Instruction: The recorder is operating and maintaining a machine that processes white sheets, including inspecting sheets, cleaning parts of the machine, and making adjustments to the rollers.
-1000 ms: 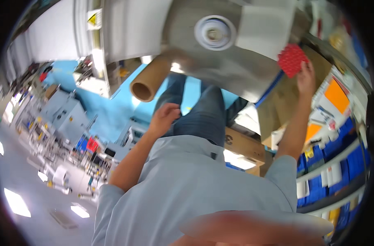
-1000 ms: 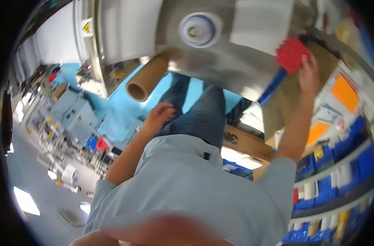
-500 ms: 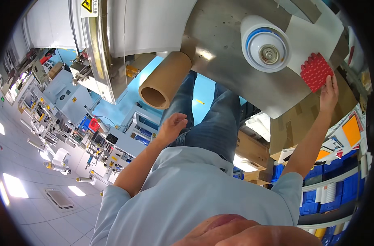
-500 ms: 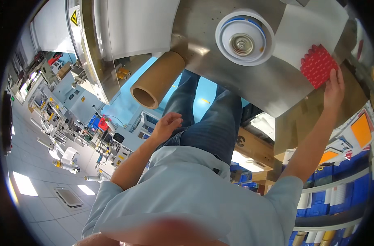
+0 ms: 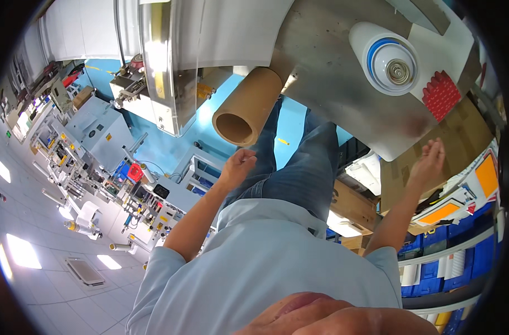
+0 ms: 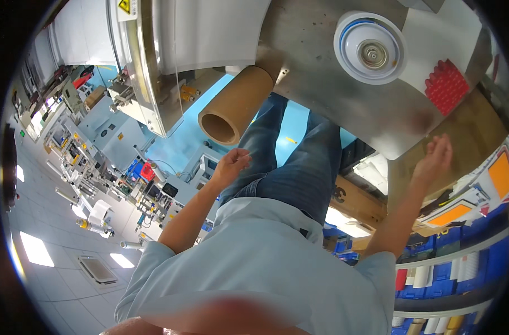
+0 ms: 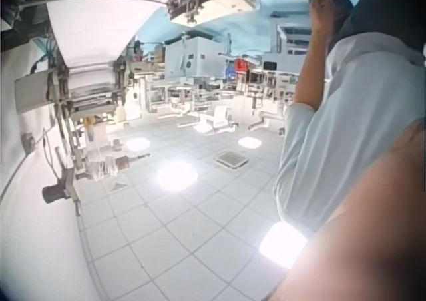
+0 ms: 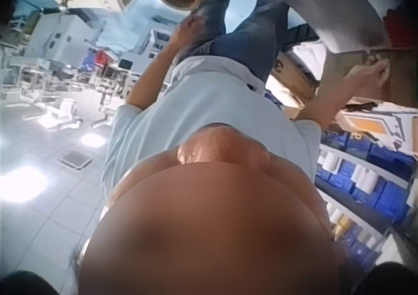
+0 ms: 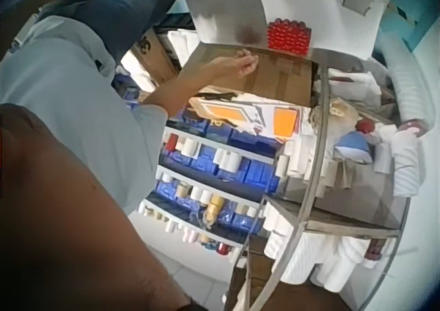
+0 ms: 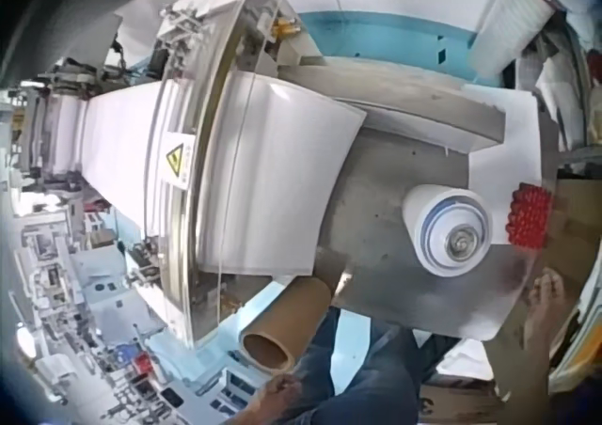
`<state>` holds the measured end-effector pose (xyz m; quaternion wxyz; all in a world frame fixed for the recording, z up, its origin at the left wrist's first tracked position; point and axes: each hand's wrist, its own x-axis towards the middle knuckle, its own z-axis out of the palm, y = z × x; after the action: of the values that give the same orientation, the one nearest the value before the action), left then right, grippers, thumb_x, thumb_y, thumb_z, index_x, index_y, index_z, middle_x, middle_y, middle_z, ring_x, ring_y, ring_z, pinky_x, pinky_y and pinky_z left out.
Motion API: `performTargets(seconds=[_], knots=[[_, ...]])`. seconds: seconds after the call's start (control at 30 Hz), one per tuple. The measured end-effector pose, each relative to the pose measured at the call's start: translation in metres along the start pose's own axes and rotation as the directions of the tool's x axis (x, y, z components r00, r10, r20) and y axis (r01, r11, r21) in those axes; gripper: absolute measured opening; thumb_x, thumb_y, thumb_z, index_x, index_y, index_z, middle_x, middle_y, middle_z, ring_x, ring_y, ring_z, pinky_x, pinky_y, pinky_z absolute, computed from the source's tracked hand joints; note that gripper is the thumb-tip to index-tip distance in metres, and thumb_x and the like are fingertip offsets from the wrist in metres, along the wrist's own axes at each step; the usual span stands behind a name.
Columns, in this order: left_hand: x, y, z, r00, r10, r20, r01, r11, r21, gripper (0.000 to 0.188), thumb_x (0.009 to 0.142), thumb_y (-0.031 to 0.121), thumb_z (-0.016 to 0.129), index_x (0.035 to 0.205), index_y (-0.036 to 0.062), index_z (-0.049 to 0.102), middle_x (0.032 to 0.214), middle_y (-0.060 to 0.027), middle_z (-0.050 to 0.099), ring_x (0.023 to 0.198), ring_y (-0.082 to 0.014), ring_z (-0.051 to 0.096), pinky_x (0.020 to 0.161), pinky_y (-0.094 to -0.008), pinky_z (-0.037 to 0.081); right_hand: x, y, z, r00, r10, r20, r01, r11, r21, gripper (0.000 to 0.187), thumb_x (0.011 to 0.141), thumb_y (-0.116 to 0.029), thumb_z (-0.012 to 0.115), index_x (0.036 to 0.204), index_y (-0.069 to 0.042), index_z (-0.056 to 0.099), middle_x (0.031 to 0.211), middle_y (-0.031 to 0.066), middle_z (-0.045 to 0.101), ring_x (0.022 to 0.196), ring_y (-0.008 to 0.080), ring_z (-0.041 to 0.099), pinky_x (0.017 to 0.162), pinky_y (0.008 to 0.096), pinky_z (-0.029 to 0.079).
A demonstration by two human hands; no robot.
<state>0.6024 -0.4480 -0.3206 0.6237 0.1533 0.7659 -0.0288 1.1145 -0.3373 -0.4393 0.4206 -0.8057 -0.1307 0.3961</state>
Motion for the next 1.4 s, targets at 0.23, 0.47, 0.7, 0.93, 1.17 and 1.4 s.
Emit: performTargets(seconds=[0.23, 0.47, 0.7, 0.93, 1.17, 1.4], knots=[[-0.004, -0.032, -0.033, 0.998, 0.058, -0.04, -0.06, 0.997, -0.043, 0.036, 0.089, 0.026, 0.06, 0.113, -0.0008, 0.057, 0.095, -0.0086, 0.065, 0.084, -0.0148, 0.063, 0.074, -0.029, 0.05, -0.101, 0.064, 0.003, 0.952, -0.007, 0.305, 0.048, 0.991, -0.127, 0.022, 0.094, -0.029, 0.06, 0.086, -0.009, 0.056, 0.074, -0.0006, 0.054, 0.065, 0.0063, 0.048, 0.058, 0.0199, 0.04], [0.002, -0.105, -0.095, 0.956, 0.281, -0.085, -0.289, 0.951, -0.111, 0.033, 0.092, 0.024, 0.059, 0.112, -0.0019, 0.057, 0.094, -0.0086, 0.065, 0.081, -0.0138, 0.063, 0.073, -0.0281, 0.051, -0.218, 0.099, 0.031, 0.898, 0.209, 0.386, -0.068, 0.935, -0.348, 0.021, 0.092, -0.025, 0.06, 0.097, -0.004, 0.062, 0.072, 0.0034, 0.06, 0.053, 0.0063, 0.048, 0.046, 0.0205, 0.039], [0.025, -0.215, -0.229, 0.853, 0.387, -0.351, -0.463, 0.871, -0.164, 0.031, 0.089, 0.024, 0.059, 0.107, -0.0012, 0.06, 0.085, -0.0112, 0.067, 0.072, -0.0182, 0.066, 0.067, -0.0312, 0.051, -0.318, 0.076, 0.108, 0.806, 0.145, 0.574, 0.208, 0.838, -0.504, 0.017, 0.091, -0.018, 0.058, 0.096, -0.002, 0.062, 0.072, 0.0044, 0.06, 0.056, 0.0083, 0.052, 0.048, 0.0224, 0.041], [0.039, -0.3, -0.356, 0.823, 0.173, -0.541, -0.44, 0.797, -0.414, 0.032, 0.085, 0.023, 0.061, 0.104, -0.0034, 0.061, 0.083, -0.0111, 0.067, 0.07, -0.0178, 0.066, 0.066, -0.0305, 0.053, -0.434, 0.0, 0.263, 0.609, 0.1, 0.787, 0.476, 0.748, -0.463, 0.017, 0.091, -0.016, 0.056, 0.101, -0.003, 0.06, 0.08, 0.0045, 0.062, 0.063, 0.0086, 0.055, 0.057, 0.0235, 0.046], [0.055, -0.239, -0.473, 0.791, 0.286, -0.541, -0.574, 0.654, -0.493, 0.035, 0.087, 0.025, 0.061, 0.108, -0.0037, 0.059, 0.088, -0.011, 0.066, 0.074, -0.0177, 0.065, 0.069, -0.0304, 0.051, -0.526, -0.048, 0.443, 0.5, 0.068, 0.863, 0.546, 0.749, -0.375, 0.019, 0.093, -0.019, 0.056, 0.103, -0.003, 0.06, 0.082, 0.0044, 0.062, 0.066, 0.0092, 0.055, 0.06, 0.0233, 0.046], [0.085, -0.222, -0.631, 0.744, 0.258, -0.616, -0.616, 0.623, -0.482, 0.036, 0.089, 0.024, 0.061, 0.11, -0.0038, 0.059, 0.088, -0.0113, 0.066, 0.075, -0.0173, 0.064, 0.069, -0.0308, 0.051, -0.618, -0.123, 0.647, 0.265, -0.018, 0.964, 0.707, 0.683, -0.182, 0.019, 0.092, -0.019, 0.059, 0.099, -0.002, 0.06, 0.08, 0.0027, 0.063, 0.068, 0.0083, 0.056, 0.062, 0.0228, 0.046]])
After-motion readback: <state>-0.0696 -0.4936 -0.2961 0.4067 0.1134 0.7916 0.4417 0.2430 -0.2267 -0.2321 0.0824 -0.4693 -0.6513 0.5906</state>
